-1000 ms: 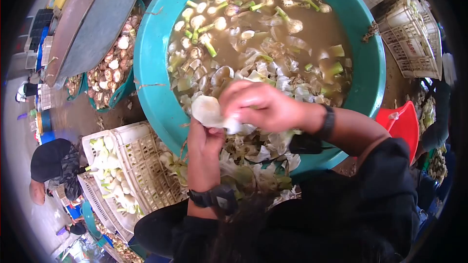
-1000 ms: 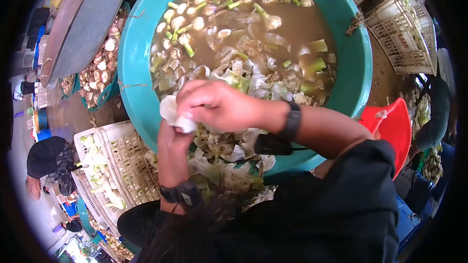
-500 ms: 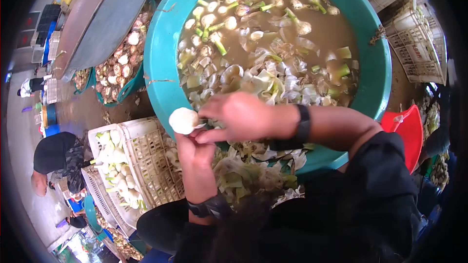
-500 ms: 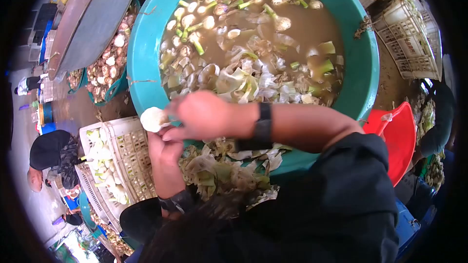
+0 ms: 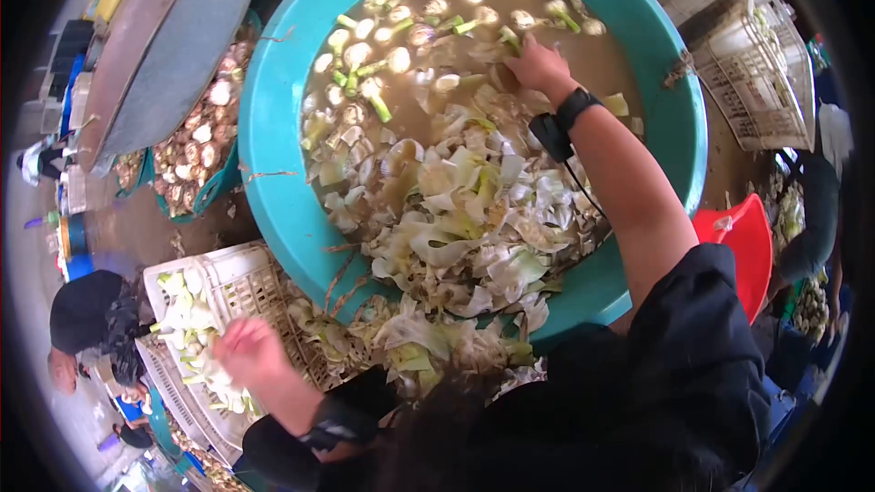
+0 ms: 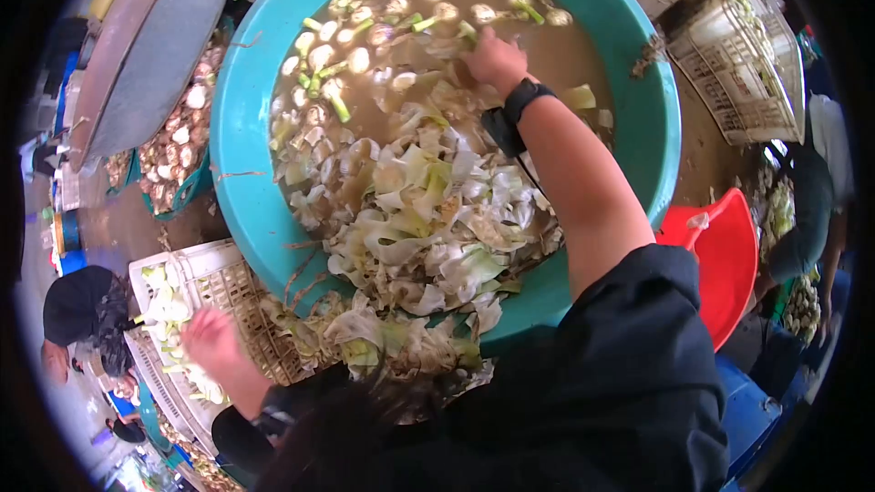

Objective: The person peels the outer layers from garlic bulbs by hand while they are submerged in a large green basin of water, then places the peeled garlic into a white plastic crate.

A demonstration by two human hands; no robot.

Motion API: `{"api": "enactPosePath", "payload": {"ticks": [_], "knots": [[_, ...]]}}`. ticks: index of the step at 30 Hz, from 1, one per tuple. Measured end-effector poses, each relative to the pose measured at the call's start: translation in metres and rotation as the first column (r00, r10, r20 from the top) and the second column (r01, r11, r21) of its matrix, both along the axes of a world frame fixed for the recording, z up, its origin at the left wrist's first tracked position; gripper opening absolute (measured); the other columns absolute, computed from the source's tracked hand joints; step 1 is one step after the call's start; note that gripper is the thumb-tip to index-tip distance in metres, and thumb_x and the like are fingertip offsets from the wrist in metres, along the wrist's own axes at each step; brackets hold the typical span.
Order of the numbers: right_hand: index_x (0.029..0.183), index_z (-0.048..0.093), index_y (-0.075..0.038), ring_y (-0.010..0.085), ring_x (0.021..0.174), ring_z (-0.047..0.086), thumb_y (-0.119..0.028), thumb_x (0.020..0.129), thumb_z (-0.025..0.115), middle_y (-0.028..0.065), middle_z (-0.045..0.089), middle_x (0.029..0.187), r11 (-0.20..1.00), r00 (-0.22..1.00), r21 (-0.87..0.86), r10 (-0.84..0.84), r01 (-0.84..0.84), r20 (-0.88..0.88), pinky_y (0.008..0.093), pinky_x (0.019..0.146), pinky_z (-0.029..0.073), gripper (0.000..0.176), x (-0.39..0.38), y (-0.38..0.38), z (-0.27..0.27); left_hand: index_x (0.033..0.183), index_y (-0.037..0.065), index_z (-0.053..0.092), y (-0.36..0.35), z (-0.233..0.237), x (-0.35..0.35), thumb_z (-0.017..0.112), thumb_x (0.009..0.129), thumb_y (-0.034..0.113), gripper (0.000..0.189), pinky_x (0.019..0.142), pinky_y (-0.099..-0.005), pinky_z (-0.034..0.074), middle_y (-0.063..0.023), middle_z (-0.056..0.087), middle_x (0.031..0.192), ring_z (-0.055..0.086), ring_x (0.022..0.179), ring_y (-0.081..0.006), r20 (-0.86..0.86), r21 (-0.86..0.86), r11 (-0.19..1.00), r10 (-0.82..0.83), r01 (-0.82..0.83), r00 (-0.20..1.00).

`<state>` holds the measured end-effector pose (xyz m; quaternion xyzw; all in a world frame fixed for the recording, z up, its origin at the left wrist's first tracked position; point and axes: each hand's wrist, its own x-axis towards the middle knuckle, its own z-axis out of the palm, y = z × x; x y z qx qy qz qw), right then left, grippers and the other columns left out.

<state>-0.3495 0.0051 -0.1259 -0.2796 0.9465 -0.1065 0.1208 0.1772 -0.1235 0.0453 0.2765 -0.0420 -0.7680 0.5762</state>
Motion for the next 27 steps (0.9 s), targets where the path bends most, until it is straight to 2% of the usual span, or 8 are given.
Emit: {"api": "enactPosePath", "payload": {"ticks": [2, 3, 6, 8, 12, 18, 22, 27], "knots": [[0.115, 0.049, -0.007, 0.0332, 0.100, 0.054, -0.030, 0.080, 0.050, 0.0162, 0.059, 0.103, 0.998, 0.993, 0.020, 0.059, -0.061, 0.102, 0.0406, 0.084, 0.044, 0.042, -0.024, -0.005, -0.031, 0.089, 0.004, 0.049, 0.016, -0.025, -0.046, 0.048, 0.085, 0.029, 0.026, 0.052, -0.0250, 0.043, -0.0112, 0.056, 0.079, 0.051, 0.066, -0.0174, 0.120, -0.055, 0.897, -0.431, 0.439, 0.894], [0.112, 0.052, -0.007, 0.0336, 0.098, 0.055, -0.028, 0.079, 0.050, 0.0173, 0.059, 0.102, 0.989, 0.980, 0.030, 0.136, -0.142, 0.143, 0.0407, 0.084, 0.044, 0.039, -0.020, -0.011, -0.025, 0.097, 0.006, 0.051, 0.026, -0.050, -0.082, 0.051, 0.084, 0.031, 0.028, 0.063, -0.0308, 0.046, -0.0106, 0.056, 0.087, 0.054, 0.075, -0.0199, 0.570, -0.061, 0.973, -0.151, 0.225, 0.808], [0.113, 0.049, 0.001, 0.0252, 0.080, 0.061, -0.014, 0.078, 0.056, 0.0185, 0.061, 0.086, 0.741, 0.936, -0.666, 0.287, -0.082, 0.203, 0.0332, 0.070, 0.047, 0.039, 0.053, -0.020, 0.014, 0.110, 0.014, 0.047, 0.072, -0.046, -0.186, 0.056, 0.080, 0.044, 0.043, 0.074, -0.0368, 0.046, -0.0100, 0.055, 0.097, 0.054, 0.085, -0.0233, 0.629, 0.132, 0.917, -0.370, 0.375, 0.683], [0.120, 0.042, -0.002, 0.0070, 0.067, 0.052, -0.006, 0.081, 0.053, 0.0081, 0.055, 0.083, 0.679, 0.595, -0.649, 0.378, 0.343, 0.709, 0.0236, 0.053, 0.047, 0.041, 0.122, -0.015, 0.088, 0.126, 0.015, 0.030, 0.086, -0.045, -0.226, 0.044, 0.079, 0.061, 0.067, 0.071, -0.0344, 0.045, -0.0088, 0.052, 0.109, 0.054, 0.087, -0.0222, 0.658, 0.325, 0.838, -0.533, 0.437, 0.532], [0.091, 0.060, -0.001, 0.0165, 0.064, 0.057, -0.006, 0.080, 0.056, 0.0109, 0.059, 0.075, 0.562, 0.645, -0.808, 0.687, -0.179, 0.335, 0.0295, 0.055, 0.047, 0.013, 0.185, 0.002, 0.122, 0.104, 0.013, 0.048, 0.078, -0.047, -0.220, 0.050, 0.081, 0.054, 0.047, 0.040, -0.0197, 0.035, -0.0032, 0.054, 0.085, 0.051, 0.060, -0.0096, 0.720, 0.174, 0.876, -0.425, 0.449, 0.549], [0.070, 0.052, -0.003, 0.0344, 0.059, 0.056, -0.017, 0.081, 0.047, 0.0163, 0.054, 0.063, 0.505, 0.528, -0.572, 0.837, -0.646, 0.144, 0.0426, 0.052, 0.045, 0.019, 0.221, 0.011, 0.111, 0.094, -0.001, 0.059, 0.074, -0.055, -0.189, 0.063, 0.077, 0.014, 0.023, 0.070, -0.0247, 0.046, -0.0083, 0.058, 0.092, 0.055, 0.079, -0.0119, 0.861, -0.043, 0.913, -0.172, 0.406, 0.478], [0.071, 0.053, -0.003, 0.0360, 0.060, 0.055, -0.016, 0.080, 0.048, 0.0166, 0.056, 0.066, 0.635, 0.630, -0.506, 0.748, -0.584, 0.211, 0.0439, 0.053, 0.045, 0.016, 0.227, 0.008, 0.095, 0.091, 0.007, 0.055, 0.069, -0.049, -0.186, 0.054, 0.080, 0.018, 0.016, 0.038, -0.0195, 0.036, -0.0008, 0.057, 0.076, 0.053, 0.058, -0.0069, 0.824, 0.085, 0.923, -0.277, 0.375, 0.495], [0.073, 0.053, -0.005, 0.0374, 0.062, 0.055, -0.021, 0.081, 0.046, 0.0168, 0.057, 0.069, 0.584, 0.589, -0.689, 0.760, -0.429, 0.277, 0.0443, 0.057, 0.045, 0.019, 0.222, 0.017, 0.101, 0.098, 0.012, 0.055, 0.050, -0.052, -0.174, 0.042, 0.082, 0.030, 0.028, 0.044, -0.0254, 0.045, -0.0018, 0.062, 0.085, 0.060, 0.071, -0.0141, 0.552, 0.316, 0.749, -0.645, 0.583, 0.529]]}}
